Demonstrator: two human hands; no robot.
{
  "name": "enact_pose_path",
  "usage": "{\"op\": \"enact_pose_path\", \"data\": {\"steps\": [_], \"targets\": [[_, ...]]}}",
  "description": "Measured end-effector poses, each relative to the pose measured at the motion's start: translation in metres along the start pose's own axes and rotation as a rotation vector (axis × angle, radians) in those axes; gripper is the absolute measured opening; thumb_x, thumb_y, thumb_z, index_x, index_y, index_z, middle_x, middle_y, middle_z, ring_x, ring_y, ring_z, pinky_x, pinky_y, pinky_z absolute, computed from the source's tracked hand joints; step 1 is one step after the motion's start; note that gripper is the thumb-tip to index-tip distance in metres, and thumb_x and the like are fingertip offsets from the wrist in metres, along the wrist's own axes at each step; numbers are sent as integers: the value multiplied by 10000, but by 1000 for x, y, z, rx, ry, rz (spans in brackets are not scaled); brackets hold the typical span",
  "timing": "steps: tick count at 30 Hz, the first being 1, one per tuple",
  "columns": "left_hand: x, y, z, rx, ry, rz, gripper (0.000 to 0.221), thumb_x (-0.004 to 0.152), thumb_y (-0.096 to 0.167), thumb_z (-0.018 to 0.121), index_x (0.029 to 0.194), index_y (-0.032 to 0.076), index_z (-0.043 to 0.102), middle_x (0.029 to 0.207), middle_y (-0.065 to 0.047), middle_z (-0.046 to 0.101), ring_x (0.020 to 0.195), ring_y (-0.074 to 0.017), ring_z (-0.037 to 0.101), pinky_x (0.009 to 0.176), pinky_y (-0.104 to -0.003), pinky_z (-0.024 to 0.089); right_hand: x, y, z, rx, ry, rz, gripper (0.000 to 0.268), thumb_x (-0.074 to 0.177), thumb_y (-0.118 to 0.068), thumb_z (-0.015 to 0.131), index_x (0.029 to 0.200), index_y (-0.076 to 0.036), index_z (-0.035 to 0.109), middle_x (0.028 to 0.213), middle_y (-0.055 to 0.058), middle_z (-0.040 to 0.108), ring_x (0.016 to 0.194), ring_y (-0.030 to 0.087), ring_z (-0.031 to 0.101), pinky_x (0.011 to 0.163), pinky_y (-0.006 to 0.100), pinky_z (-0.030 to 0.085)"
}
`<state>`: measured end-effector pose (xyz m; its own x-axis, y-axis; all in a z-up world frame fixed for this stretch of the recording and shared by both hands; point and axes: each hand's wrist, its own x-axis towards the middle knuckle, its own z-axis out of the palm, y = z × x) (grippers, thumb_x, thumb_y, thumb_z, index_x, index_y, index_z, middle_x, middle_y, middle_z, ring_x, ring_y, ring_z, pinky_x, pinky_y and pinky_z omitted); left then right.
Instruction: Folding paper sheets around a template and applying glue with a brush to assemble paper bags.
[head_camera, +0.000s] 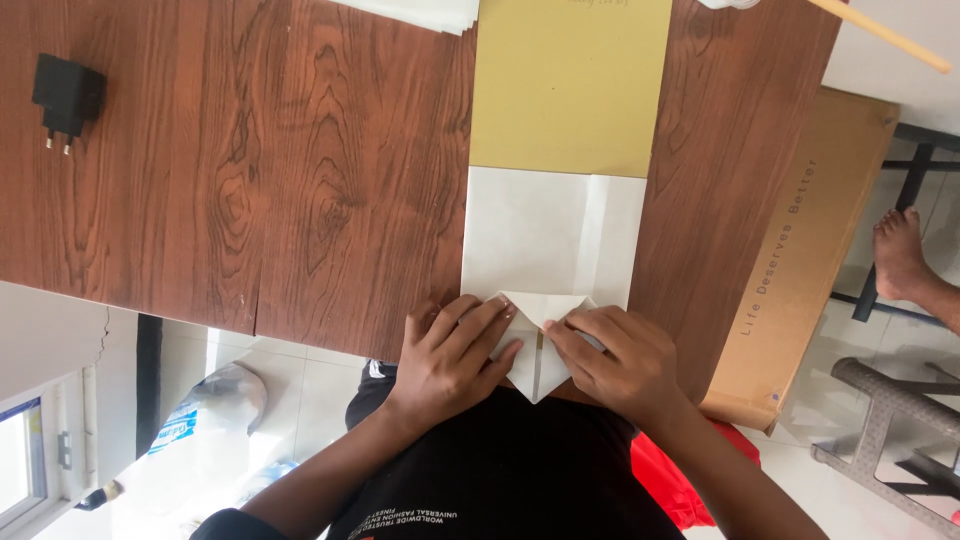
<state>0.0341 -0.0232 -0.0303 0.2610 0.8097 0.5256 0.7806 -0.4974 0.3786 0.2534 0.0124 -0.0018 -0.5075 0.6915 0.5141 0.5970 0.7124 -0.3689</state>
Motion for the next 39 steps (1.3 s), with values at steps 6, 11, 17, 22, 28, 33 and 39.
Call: {"op": "enact_pose_path", "data": {"steps": [6, 11, 17, 22, 28, 33, 39], "targets": [[1, -1, 2, -34, 40, -10, 257, 849, 304, 828, 1044, 138, 800, 1064, 5, 779, 967, -220, 717, 855, -386, 477, -14, 1, 4, -100, -43, -59, 90, 901, -112, 751, 972, -164, 771, 864, 5, 703, 726, 186, 669, 616, 301, 552], [5, 0, -1, -36, 55, -17, 258, 833, 291, 839, 1043, 147, 796, 1028, 7, 782, 958, -224, 720, 868, -381, 499, -11, -2, 4, -79, -15, -41, 76, 892, -86, 769, 922, -155, 770, 833, -6, 690, 694, 182, 645, 625, 309, 539], [6, 0, -2, -45, 53, -31, 243, 841, 296, 841, 1036, 158, 796, 1020, 9, 783, 960, -224, 722, 877, -381, 503, -9, -2, 6, -72, -10, -48, 73, 890, -77, 776, 895, -149, 763, 817, -11, 681, 690, 179, 643, 645, 317, 541], [6, 0, -3, -48, 34, -35, 245, 847, 288, 839, 1052, 161, 793, 1015, 4, 776, 956, -228, 712, 881, -384, 494, -9, -3, 6, -84, -16, -48, 86, 891, -71, 773, 904, -156, 767, 834, -17, 676, 724, 183, 645, 710, 342, 532], [5, -3, -3, -81, 37, -18, 224, 868, 270, 820, 1063, 165, 784, 1035, -9, 759, 961, -238, 709, 878, -380, 494, -12, -3, 5, -83, -34, -57, 91, 907, -62, 746, 897, -151, 763, 850, -10, 684, 765, 193, 673, 729, 356, 534], [4, -3, -3, -49, 23, -28, 249, 873, 290, 817, 1090, 170, 790, 1100, -7, 756, 995, -229, 700, 872, -368, 479, -20, -2, 6, -109, -52, -54, 107, 929, -76, 709, 947, -165, 767, 883, -7, 692, 825, 194, 698, 814, 405, 559], [4, -3, -3, -29, -16, -25, 276, 893, 305, 794, 1138, 178, 782, 1126, -8, 742, 1020, -229, 688, 870, -370, 461, -25, -1, 7, -115, -62, -53, 115, 933, -83, 696, 977, -158, 770, 907, 0, 694, 858, 205, 698, 872, 454, 568]]}}
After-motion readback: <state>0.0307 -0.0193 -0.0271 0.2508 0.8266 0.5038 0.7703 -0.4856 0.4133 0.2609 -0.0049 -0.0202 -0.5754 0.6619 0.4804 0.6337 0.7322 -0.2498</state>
